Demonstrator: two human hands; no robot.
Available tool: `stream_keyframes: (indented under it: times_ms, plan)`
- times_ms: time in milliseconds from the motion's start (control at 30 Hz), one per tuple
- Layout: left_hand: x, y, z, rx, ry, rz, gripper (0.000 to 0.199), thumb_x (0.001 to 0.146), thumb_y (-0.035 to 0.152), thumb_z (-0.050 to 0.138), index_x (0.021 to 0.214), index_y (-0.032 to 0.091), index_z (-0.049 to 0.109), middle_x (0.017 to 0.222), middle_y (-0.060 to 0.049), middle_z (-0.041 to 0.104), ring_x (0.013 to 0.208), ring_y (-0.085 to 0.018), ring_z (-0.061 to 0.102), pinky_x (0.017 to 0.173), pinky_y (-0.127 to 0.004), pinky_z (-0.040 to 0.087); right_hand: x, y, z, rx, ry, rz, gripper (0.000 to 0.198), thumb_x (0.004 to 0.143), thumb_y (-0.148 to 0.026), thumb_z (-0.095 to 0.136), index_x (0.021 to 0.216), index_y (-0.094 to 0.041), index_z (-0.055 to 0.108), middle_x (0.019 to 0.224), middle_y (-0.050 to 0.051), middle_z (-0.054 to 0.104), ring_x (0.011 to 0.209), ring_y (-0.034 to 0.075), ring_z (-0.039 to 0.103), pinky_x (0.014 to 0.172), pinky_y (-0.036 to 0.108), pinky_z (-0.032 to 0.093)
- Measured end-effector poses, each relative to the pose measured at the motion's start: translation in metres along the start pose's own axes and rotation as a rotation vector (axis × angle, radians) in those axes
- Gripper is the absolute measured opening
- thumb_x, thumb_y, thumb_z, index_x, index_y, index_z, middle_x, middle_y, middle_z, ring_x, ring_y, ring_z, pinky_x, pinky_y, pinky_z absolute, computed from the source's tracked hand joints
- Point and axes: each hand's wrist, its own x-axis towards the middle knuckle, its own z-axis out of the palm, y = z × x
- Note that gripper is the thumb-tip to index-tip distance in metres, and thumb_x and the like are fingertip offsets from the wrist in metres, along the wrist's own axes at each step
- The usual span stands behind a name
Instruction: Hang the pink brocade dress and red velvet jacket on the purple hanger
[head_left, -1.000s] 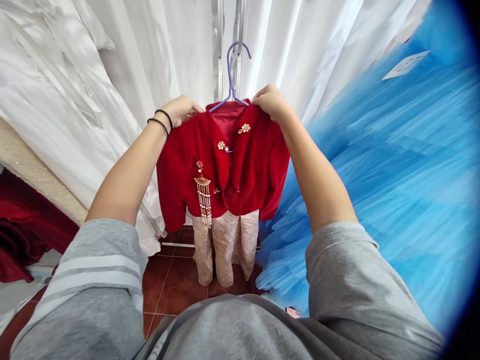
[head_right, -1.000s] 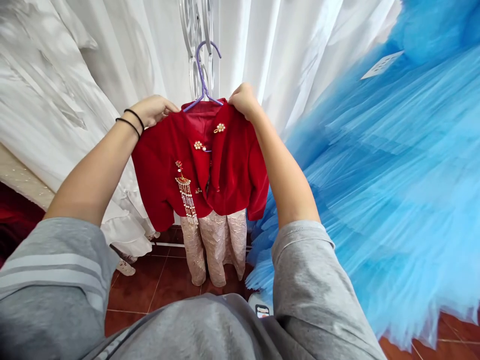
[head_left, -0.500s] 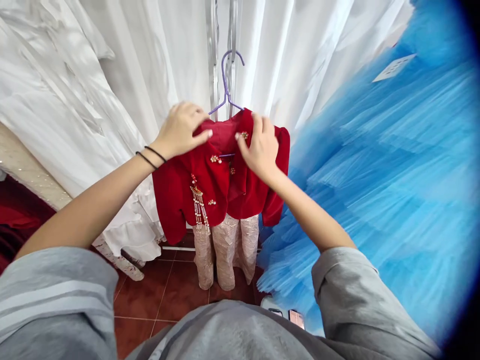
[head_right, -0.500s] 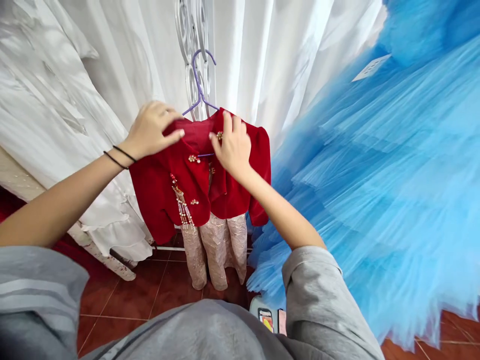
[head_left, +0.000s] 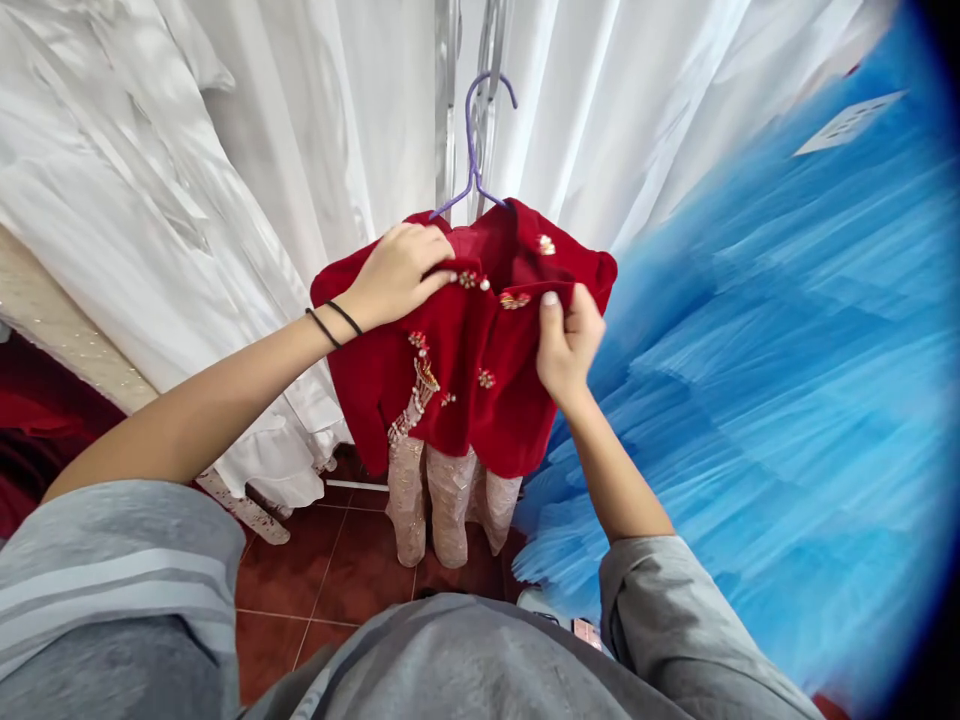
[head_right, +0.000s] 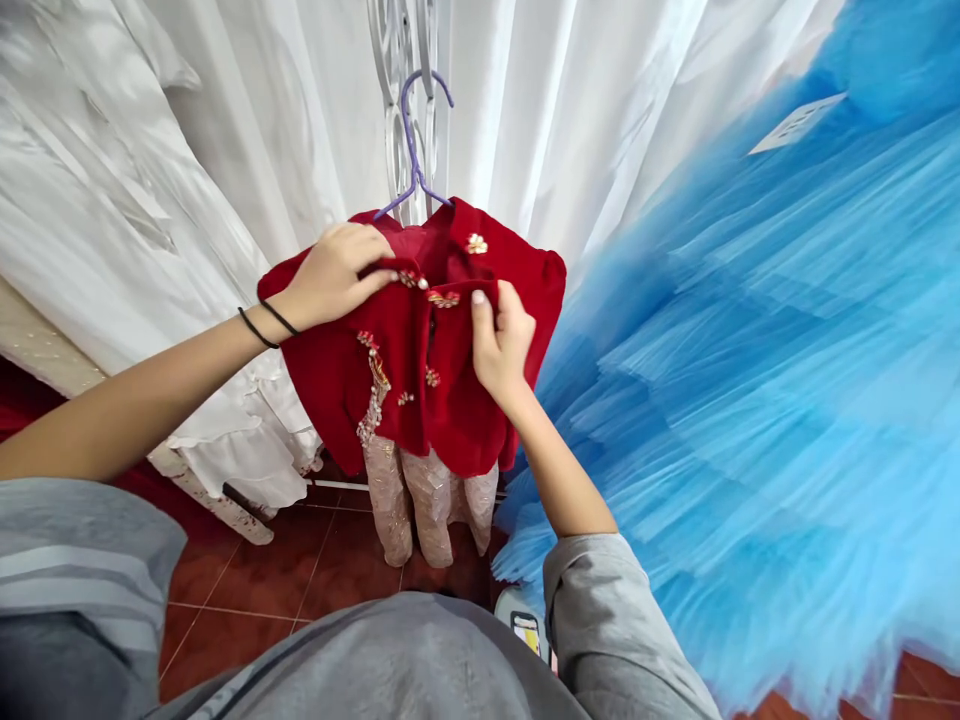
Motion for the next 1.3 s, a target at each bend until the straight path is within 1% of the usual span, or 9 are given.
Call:
stream_keyframes:
  times_ms: [133,233,333,467,600,700,800,900,1300]
  plan:
    - [-0.001,-0.004,0.023,0.063,-0.118,0.028,0.011,0.082,0.018,0.058,0.082,0.021,0.068,0.09,-0.006,0.066,0.103,-0.028,0.056,0.105,-0.052,0.035,-0.01,-0.002,0.008,0.018,-0.154,0.085,0.043,0.098,-0.053,0.043,0.072,-0.019,0.049,0.058,-0.004,0.04,0.051,0.01,0.036,0.053,0.024,0.032]
    - [0.009,-0.006,0.03,0.015,-0.07,-0.057,0.009,0.082,0.016,0.058,0.082,0.02,0.066,0.089,-0.006,0.065,0.102,-0.028,0.057,0.105,-0.052,0.034,-0.015,-0.01,0.02,0.068,-0.17,0.097,0.046,0.099,-0.057,0.037,0.076,-0.019,0.051,0.063,-0.002,0.044,0.057,0.011,0.042,0.058,0.024,0.037]
    - [0.022,-0.002,0.031,-0.046,-0.012,-0.152,0.011,0.083,0.014,0.054,0.086,0.019,0.063,0.095,-0.007,0.065,0.106,-0.029,0.058,0.105,-0.051,0.035,-0.023,-0.011,0.051,0.053,-0.436,0.112,0.039,0.099,-0.053,0.04,0.091,-0.018,0.058,0.071,0.0,0.054,0.064,0.014,0.052,0.065,0.026,0.045]
    - [0.017,0.009,0.034,-0.108,0.026,-0.128,0.028,0.08,0.017,0.058,0.107,0.021,0.063,0.125,-0.01,0.059,0.126,-0.033,0.049,0.111,-0.052,0.035,-0.058,0.002,0.092,-0.099,-0.682,0.183,0.044,0.096,-0.037,0.05,0.132,-0.011,0.051,0.116,0.016,0.065,0.103,0.025,0.062,0.093,0.04,0.051]
    - [-0.02,0.025,0.048,-0.059,0.064,-0.148,0.053,0.079,0.024,0.065,0.131,0.024,0.052,0.148,-0.012,0.042,0.145,-0.037,0.029,0.121,-0.057,0.024,-0.129,0.0,0.087,-0.09,-0.705,0.087,0.046,0.095,-0.029,0.048,0.137,-0.012,0.052,0.144,0.019,0.051,0.138,0.031,0.044,0.12,0.051,0.03]
    - [-0.055,0.03,0.068,0.002,0.115,-0.246,0.056,0.083,0.028,0.066,0.136,0.022,0.047,0.148,-0.017,0.041,0.146,-0.039,0.029,0.121,-0.06,0.021,-0.194,0.006,0.052,0.157,-0.612,0.271,0.033,0.089,-0.034,0.056,0.119,-0.021,0.065,0.139,0.012,0.057,0.133,0.027,0.05,0.121,0.048,0.029]
    - [-0.081,0.029,0.086,0.03,0.167,-0.386,0.046,0.088,0.03,0.062,0.131,0.02,0.05,0.141,-0.021,0.046,0.136,-0.039,0.041,0.117,-0.058,0.029,-0.239,0.043,0.008,0.376,-0.021,1.032,0.025,0.073,-0.041,0.072,0.086,-0.021,0.064,0.105,0.007,0.067,0.11,0.022,0.06,0.108,0.04,0.044]
    - [-0.089,0.034,0.095,0.029,0.162,-0.492,0.05,0.088,0.038,0.064,0.13,0.016,0.051,0.131,-0.022,0.051,0.124,-0.039,0.051,0.108,-0.053,0.041,-0.245,0.091,-0.025,0.501,0.153,1.354,0.038,0.074,-0.056,0.066,0.083,-0.02,0.056,0.085,0.005,0.065,0.088,0.02,0.064,0.084,0.036,0.054]
    - [-0.085,0.055,0.097,-0.279,0.157,-0.563,0.017,0.096,0.03,0.048,0.083,0.021,0.055,0.082,-0.004,0.064,0.077,-0.019,0.062,0.075,-0.031,0.049,-0.237,0.113,-0.039,0.794,0.207,1.479,0.025,0.077,-0.043,0.065,0.073,-0.021,0.052,0.074,0.001,0.068,0.075,0.014,0.066,0.07,0.026,0.055]
